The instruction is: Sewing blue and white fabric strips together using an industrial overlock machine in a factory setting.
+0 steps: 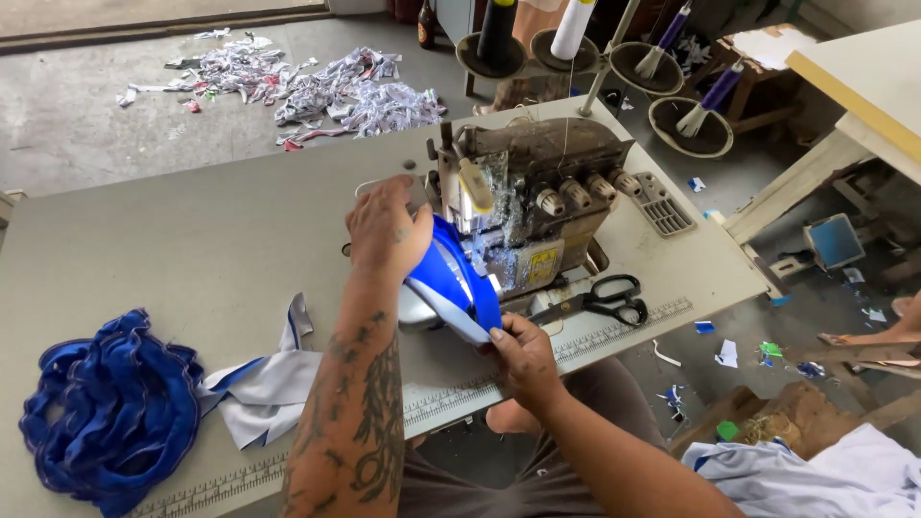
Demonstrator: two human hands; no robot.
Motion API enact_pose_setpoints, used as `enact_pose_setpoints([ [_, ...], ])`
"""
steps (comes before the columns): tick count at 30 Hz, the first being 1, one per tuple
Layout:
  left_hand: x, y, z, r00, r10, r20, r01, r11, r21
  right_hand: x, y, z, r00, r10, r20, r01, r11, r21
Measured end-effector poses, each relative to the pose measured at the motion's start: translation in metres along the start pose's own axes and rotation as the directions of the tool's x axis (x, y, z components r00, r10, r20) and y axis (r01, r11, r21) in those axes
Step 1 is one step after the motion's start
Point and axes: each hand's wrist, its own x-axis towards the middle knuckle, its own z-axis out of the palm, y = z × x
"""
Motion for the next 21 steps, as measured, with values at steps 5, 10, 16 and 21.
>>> enact_pose_setpoints([
  [5,0.002,-0.002,0.005,0.998,0.048,-0.027,-0.047,0.998,0.043,-0.002,0.0,0.002,0.999,-0.031,-0.014,0.032,0.999,0.028],
  [10,-0.005,0.012,-0.012,0.998,0.004,0.062,-0.006,0.999,0.041,-0.004,-0.001,0.0,0.999,0.026,-0.027,-0.024,0.999,0.046],
  [16,-0.005,0.014,-0.01,0.998,-0.013,0.063,0.009,0.998,0.068,-0.001,-0.002,-0.007,0.999,0.048,-0.008,-0.048,0.999,0.019],
  [21,-0.002,0.007,-0.002,0.999,0.007,0.031,-0.01,0.995,0.095,0.003,0.005,-0.013,0.998,0.056,0.017,-0.056,0.998,0.023],
])
